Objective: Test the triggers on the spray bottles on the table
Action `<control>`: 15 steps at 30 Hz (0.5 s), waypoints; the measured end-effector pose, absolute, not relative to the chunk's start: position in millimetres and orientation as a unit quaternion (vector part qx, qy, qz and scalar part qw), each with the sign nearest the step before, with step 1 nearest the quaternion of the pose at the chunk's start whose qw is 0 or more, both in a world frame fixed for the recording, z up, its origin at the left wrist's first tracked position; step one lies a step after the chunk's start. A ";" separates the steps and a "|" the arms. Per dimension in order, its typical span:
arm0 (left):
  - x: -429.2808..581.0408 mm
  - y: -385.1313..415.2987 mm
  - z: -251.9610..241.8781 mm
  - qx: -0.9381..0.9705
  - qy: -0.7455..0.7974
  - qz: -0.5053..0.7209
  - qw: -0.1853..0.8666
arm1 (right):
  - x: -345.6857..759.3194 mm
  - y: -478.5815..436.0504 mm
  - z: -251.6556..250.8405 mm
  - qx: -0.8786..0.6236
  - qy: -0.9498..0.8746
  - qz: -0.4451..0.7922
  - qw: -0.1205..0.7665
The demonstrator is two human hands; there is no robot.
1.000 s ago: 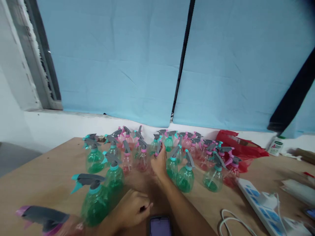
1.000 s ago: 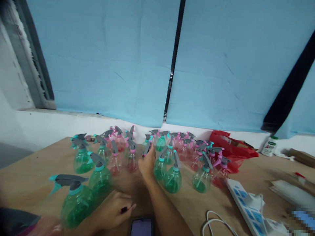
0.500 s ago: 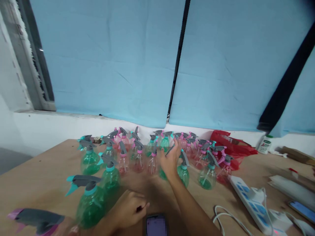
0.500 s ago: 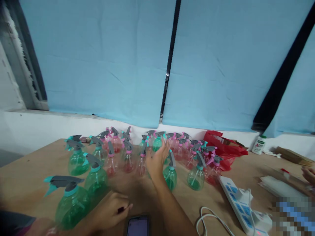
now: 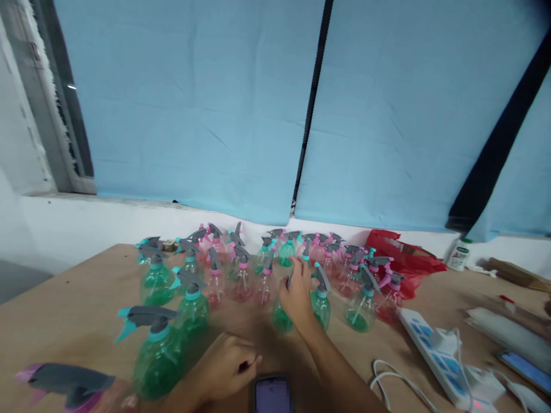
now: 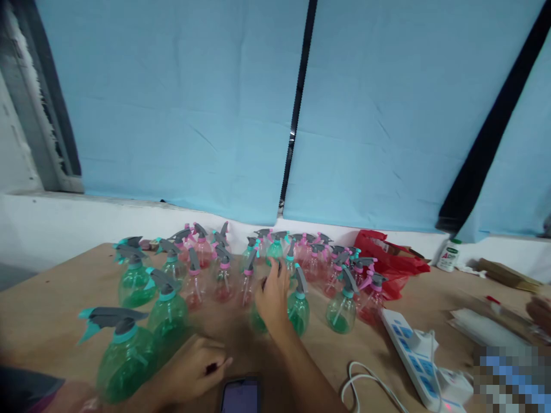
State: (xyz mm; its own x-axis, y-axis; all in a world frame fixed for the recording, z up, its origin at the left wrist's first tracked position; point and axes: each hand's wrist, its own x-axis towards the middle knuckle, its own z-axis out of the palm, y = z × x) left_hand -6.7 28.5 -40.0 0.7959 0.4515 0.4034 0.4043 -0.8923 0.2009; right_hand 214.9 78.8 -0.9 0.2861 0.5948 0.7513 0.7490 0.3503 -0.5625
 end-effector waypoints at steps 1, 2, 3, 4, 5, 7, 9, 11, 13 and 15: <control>-6.7 28.6 -39.8 0.946 0.225 0.227 0.052 | 214.0 74.4 -1.7 -0.548 -0.600 -0.054 0.581; -6.6 28.7 -39.4 0.945 0.224 0.231 0.051 | 213.2 70.2 -2.9 -0.530 -0.603 -0.037 0.595; -6.6 28.7 -38.8 0.945 0.223 0.234 0.051 | 212.5 66.4 -4.5 -0.514 -0.605 -0.017 0.609; -6.6 28.8 -38.2 0.945 0.222 0.236 0.050 | 211.9 63.2 -6.6 -0.499 -0.605 0.005 0.620; -6.7 28.7 -37.7 0.944 0.222 0.238 0.051 | 211.7 60.9 -9.1 -0.485 -0.604 0.028 0.632; -6.9 28.6 -37.0 0.944 0.223 0.238 0.052 | 212.3 59.4 -15.0 -0.464 -0.592 0.076 0.654; -7.0 28.5 -36.9 0.945 0.221 0.236 0.052 | 214.3 61.8 -21.1 -0.448 -0.576 0.132 0.671; -7.0 28.7 -37.3 0.945 0.221 0.238 0.052 | 217.0 66.2 -26.0 -0.441 -0.563 0.185 0.674; -6.9 29.1 -38.0 0.944 0.221 0.239 0.054 | 219.2 70.2 -28.8 -0.438 -0.567 0.220 0.662; -6.8 29.4 -38.5 0.944 0.221 0.240 0.053 | 220.0 71.9 -28.9 -0.433 -0.577 0.240 0.650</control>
State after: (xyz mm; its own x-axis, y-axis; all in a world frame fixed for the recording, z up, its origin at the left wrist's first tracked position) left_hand -6.8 29.4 -38.5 0.7876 0.4421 0.4292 0.3909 -0.8969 0.2065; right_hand 220.0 71.9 -28.9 0.2188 0.8112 0.5423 0.1873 0.5106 -0.8392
